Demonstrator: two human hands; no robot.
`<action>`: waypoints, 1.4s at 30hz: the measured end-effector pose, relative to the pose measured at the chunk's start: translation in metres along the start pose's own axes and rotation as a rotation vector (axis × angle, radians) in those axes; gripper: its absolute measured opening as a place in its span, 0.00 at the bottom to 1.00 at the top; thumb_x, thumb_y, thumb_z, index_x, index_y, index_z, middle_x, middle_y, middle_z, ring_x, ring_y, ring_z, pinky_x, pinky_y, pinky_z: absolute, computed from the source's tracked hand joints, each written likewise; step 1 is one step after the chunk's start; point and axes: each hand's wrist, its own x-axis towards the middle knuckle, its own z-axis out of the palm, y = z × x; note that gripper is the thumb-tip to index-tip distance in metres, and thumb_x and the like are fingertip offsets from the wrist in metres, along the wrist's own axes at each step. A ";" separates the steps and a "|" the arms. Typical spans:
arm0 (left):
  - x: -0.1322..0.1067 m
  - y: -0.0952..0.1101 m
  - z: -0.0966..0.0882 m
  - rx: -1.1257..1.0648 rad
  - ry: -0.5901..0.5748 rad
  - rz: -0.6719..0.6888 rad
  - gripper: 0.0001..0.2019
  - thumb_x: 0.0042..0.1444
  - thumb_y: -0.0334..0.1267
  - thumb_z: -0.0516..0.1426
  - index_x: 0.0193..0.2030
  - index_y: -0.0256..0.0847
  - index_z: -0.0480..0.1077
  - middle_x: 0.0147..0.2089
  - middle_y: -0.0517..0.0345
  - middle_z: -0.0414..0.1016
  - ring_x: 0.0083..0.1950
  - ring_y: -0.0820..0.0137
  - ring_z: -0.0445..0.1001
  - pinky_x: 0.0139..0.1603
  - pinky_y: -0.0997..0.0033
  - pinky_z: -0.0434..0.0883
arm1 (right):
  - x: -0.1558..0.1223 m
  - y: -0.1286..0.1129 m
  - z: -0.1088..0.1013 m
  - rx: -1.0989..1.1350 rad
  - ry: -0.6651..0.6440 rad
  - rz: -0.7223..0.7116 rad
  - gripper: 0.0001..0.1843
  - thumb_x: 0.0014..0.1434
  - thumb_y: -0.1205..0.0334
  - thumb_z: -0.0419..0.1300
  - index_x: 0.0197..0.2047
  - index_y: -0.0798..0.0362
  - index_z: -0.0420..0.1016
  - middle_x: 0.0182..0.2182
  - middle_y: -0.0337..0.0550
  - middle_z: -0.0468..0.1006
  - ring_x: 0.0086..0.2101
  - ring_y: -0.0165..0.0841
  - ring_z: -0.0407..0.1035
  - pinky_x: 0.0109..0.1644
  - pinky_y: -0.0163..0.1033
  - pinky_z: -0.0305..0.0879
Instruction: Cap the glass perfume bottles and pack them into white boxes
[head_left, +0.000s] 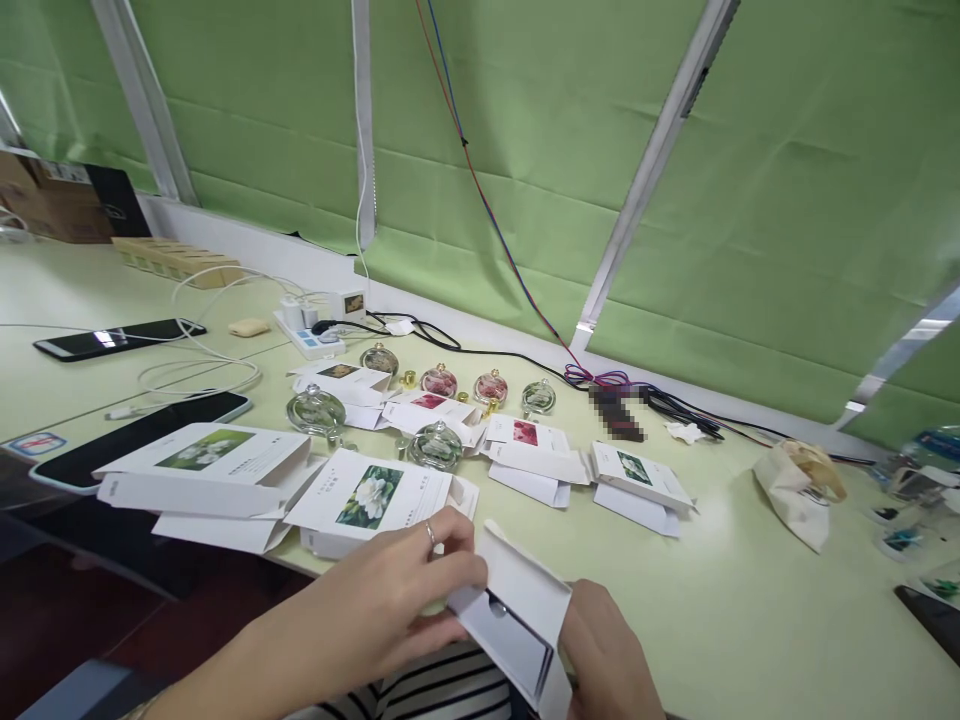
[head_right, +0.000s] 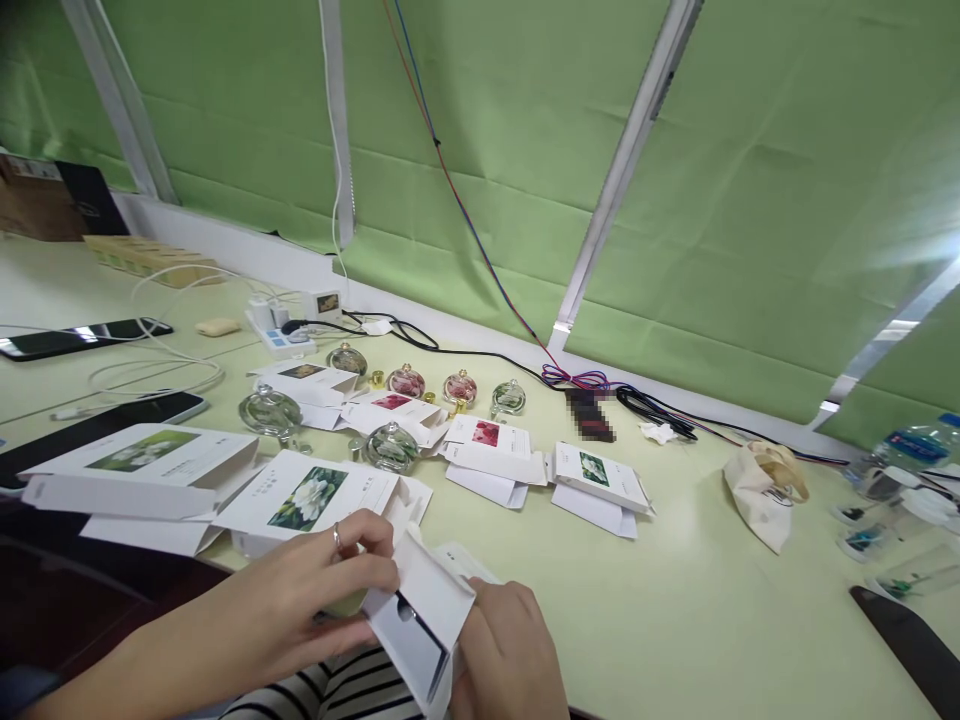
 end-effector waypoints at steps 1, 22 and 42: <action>-0.002 0.000 0.001 0.012 0.004 0.003 0.10 0.56 0.30 0.53 0.44 0.45 0.63 0.45 0.55 0.63 0.36 0.72 0.69 0.37 0.76 0.67 | 0.000 0.000 0.001 -0.002 0.026 -0.023 0.19 0.52 0.72 0.50 0.47 0.53 0.69 0.30 0.45 0.75 0.28 0.35 0.66 0.30 0.37 0.63; 0.052 0.057 -0.011 0.169 -0.320 -0.416 0.09 0.46 0.35 0.60 0.35 0.38 0.66 0.31 0.55 0.72 0.36 0.58 0.70 0.38 0.63 0.62 | -0.009 -0.006 0.033 -0.242 0.229 0.059 0.17 0.53 0.71 0.47 0.45 0.56 0.68 0.36 0.53 0.74 0.30 0.38 0.65 0.33 0.43 0.61; 0.092 0.036 -0.018 -0.303 0.109 -0.244 0.10 0.54 0.35 0.53 0.38 0.45 0.53 0.30 0.65 0.69 0.29 0.70 0.69 0.28 0.73 0.62 | -0.010 0.011 0.011 -0.294 0.231 0.456 0.12 0.60 0.53 0.50 0.41 0.53 0.63 0.29 0.46 0.68 0.30 0.40 0.65 0.30 0.41 0.63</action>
